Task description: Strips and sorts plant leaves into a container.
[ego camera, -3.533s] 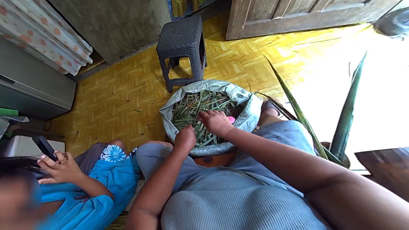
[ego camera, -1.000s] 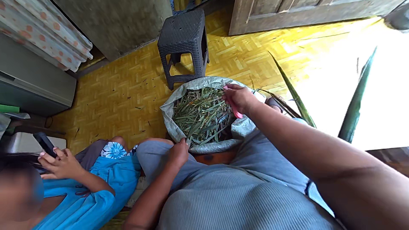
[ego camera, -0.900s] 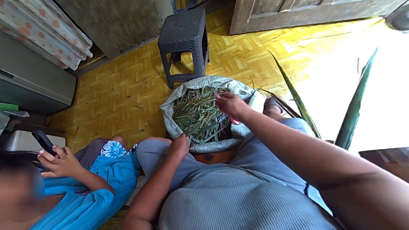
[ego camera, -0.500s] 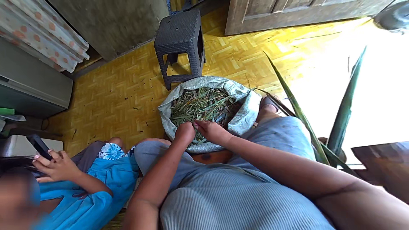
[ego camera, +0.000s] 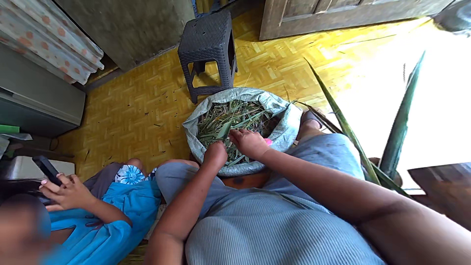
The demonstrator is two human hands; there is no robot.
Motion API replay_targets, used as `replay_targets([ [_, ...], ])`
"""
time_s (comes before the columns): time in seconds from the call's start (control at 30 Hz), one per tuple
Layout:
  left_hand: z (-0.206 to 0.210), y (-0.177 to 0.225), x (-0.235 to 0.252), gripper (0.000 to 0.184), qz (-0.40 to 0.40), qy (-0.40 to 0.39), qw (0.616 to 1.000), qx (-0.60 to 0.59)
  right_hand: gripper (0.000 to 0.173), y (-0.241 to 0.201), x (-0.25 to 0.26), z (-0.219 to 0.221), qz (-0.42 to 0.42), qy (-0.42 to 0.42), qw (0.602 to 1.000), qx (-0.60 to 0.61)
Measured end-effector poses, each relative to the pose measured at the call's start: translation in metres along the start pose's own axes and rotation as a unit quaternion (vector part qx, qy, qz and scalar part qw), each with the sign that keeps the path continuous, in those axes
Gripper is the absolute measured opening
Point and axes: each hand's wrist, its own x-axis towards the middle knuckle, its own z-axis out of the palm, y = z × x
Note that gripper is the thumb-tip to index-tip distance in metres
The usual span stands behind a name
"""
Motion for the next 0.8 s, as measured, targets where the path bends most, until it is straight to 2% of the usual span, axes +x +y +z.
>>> replay_targets([
  [0.1,0.0,-0.002,-0.002,0.041,0.003,-0.008,1.0,-0.001,0.044,0.017,0.015,-0.009,0.031,0.019,0.999,0.004],
  [0.27,0.001,-0.013,0.004,0.043,-0.006,-0.032,0.996,-0.083,0.048,0.042,0.031,-0.031,0.115,0.071,0.985,0.104],
  [0.4,-0.002,-0.013,0.005,0.044,-0.025,-0.053,0.983,-0.176,0.045,0.025,0.008,-0.021,0.047,0.033,0.983,0.177],
  [0.57,-0.003,-0.012,0.006,0.041,-0.019,-0.063,0.965,-0.254,0.043,0.005,-0.012,0.003,-0.012,-0.02,0.984,0.178],
  [0.7,-0.005,-0.012,-0.002,0.039,-0.006,-0.083,0.946,-0.313,0.043,0.014,0.001,0.001,0.003,-0.001,0.986,0.165],
  [0.8,-0.008,-0.014,-0.009,0.039,0.005,-0.097,0.948,-0.302,0.044,0.027,0.016,-0.016,0.066,0.022,0.979,0.193],
])
